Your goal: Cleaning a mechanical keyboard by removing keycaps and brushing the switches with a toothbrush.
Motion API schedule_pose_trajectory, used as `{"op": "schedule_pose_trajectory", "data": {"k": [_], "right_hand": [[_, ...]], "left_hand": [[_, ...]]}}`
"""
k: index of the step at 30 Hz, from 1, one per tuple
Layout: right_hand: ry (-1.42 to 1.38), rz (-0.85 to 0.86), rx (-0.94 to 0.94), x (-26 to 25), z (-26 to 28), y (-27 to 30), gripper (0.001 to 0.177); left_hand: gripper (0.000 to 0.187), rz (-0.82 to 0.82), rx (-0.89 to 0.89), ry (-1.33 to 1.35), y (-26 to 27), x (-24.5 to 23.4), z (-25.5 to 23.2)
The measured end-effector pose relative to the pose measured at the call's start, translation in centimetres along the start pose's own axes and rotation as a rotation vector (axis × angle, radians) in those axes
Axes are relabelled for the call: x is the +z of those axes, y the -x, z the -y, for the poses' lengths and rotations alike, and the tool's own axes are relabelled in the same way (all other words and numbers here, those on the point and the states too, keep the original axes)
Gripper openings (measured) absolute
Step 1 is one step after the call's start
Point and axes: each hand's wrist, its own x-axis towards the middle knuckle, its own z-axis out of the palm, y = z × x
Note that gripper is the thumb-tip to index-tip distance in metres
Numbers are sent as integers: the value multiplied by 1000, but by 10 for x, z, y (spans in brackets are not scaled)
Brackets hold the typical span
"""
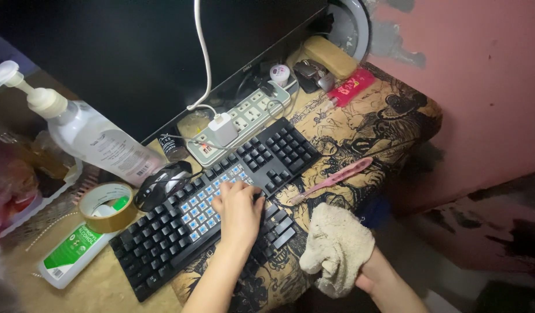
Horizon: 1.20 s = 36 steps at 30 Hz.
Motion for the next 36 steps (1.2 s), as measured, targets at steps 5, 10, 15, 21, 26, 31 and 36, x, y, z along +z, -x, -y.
{"op": "schedule_pose_trajectory", "data": {"k": [5, 10, 15, 21, 26, 31, 36], "right_hand": [[44, -90, 25, 9, -2, -2, 41], [-2, -95, 43, 6, -11, -15, 44], [67, -88, -52, 7, -21, -26, 39], [89, -168, -65, 6, -24, -35, 43], [89, -163, -68, 9, -14, -33, 45], [42, -120, -31, 9, -10, -33, 48], [27, -192, 17, -5, -14, -40, 49]], "left_hand": [[15, -27, 53, -15, -2, 0, 2], [16, -30, 74, -34, -4, 2, 4], [20, -39, 72, 21, -6, 5, 14], [24, -41, -102, 267, -12, 1, 37], [21, -19, -42, 196, -9, 1, 26], [19, -48, 97, 64, -2, -2, 10], [19, -23, 115, 34, 0, -5, 4]]}}
